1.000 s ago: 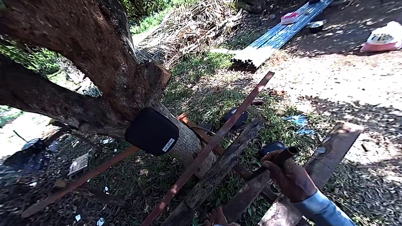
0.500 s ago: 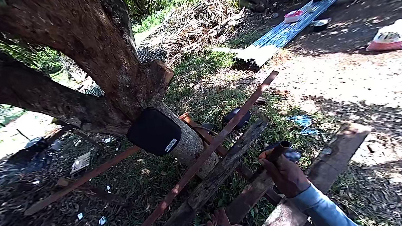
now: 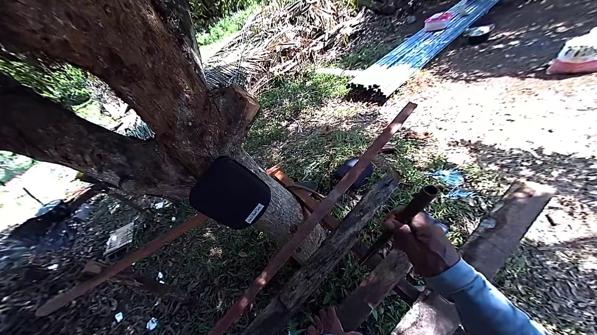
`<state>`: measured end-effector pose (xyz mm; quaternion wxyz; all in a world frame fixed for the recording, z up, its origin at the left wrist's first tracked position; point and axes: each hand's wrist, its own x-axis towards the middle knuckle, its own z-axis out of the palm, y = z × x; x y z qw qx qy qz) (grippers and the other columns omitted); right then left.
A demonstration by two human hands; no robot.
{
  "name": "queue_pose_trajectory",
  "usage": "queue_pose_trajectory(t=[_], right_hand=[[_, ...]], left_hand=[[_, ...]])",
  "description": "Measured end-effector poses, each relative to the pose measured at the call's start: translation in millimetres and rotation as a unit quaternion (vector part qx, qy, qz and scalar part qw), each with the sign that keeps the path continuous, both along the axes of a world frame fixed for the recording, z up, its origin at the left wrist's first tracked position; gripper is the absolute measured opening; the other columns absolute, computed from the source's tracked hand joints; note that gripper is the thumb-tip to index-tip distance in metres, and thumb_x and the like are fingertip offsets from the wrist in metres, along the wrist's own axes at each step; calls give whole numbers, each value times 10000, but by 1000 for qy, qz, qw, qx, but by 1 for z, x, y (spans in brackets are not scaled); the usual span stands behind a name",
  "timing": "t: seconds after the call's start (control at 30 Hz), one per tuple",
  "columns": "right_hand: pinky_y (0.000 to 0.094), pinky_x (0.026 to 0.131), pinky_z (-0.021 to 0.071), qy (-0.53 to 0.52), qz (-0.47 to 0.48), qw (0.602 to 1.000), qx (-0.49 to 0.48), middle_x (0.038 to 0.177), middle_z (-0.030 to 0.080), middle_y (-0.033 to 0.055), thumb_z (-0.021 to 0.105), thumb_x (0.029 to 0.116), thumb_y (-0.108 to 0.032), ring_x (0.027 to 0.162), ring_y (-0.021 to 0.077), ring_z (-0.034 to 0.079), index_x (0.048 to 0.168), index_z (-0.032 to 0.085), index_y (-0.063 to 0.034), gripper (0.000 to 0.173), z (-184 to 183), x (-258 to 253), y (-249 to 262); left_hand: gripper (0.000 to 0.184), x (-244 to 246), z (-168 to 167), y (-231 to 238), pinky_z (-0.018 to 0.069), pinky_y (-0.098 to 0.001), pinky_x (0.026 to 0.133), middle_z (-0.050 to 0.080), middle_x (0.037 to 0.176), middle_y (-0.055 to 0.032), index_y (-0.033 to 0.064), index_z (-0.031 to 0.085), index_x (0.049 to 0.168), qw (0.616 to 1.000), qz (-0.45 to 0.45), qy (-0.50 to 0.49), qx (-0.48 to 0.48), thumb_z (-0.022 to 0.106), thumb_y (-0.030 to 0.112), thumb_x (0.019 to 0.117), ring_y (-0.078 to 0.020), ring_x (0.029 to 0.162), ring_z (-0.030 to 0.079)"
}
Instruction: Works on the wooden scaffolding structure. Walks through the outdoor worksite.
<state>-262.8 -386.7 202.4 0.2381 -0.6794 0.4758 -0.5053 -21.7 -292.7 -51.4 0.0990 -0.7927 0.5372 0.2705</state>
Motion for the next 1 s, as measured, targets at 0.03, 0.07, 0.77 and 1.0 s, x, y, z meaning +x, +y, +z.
queue_pose_trajectory(t=[0.03, 0.07, 0.77, 1.0], right_hand=[[335, 533, 589, -2, 2, 1000, 4, 820, 702, -29, 461, 1033, -594, 585, 99, 651, 1143, 644, -151, 492, 4, 2, -1], [333, 535, 589, -6, 4, 1000, 6, 822, 706, -30, 469, 1034, -585, 584, 96, 651, 1145, 651, -155, 480, 8, 4, -2], [317, 496, 567, -17, 66, 997, -25, 835, 701, -27, 535, 1051, -464, 555, 103, 625, 1123, 658, -148, 347, 47, 27, -25], [320, 488, 558, -14, 70, 997, -9, 831, 701, -26, 535, 1048, -481, 547, 108, 620, 1132, 654, -164, 349, 50, 29, -26]], left_hand=[[1146, 0, 1, 0, 375, -686, 1077, 489, 1540, -110, 273, 436, 1538, 1000, 1, 1, 1, 786, 797, 581, -385, 1412, 440], [1147, 0, 2, 0, 377, -688, 1073, 490, 1539, -110, 270, 434, 1539, 1000, 1, 3, 2, 790, 792, 583, -389, 1412, 438], [1108, 0, 8, 0, 340, -704, 1089, 480, 1551, -121, 286, 439, 1536, 1000, 4, 14, 1, 780, 781, 604, -387, 1422, 431], [1108, -1, 6, 1, 367, -695, 1073, 494, 1539, -113, 282, 450, 1530, 1000, 1, 6, 3, 773, 787, 599, -392, 1402, 451]])
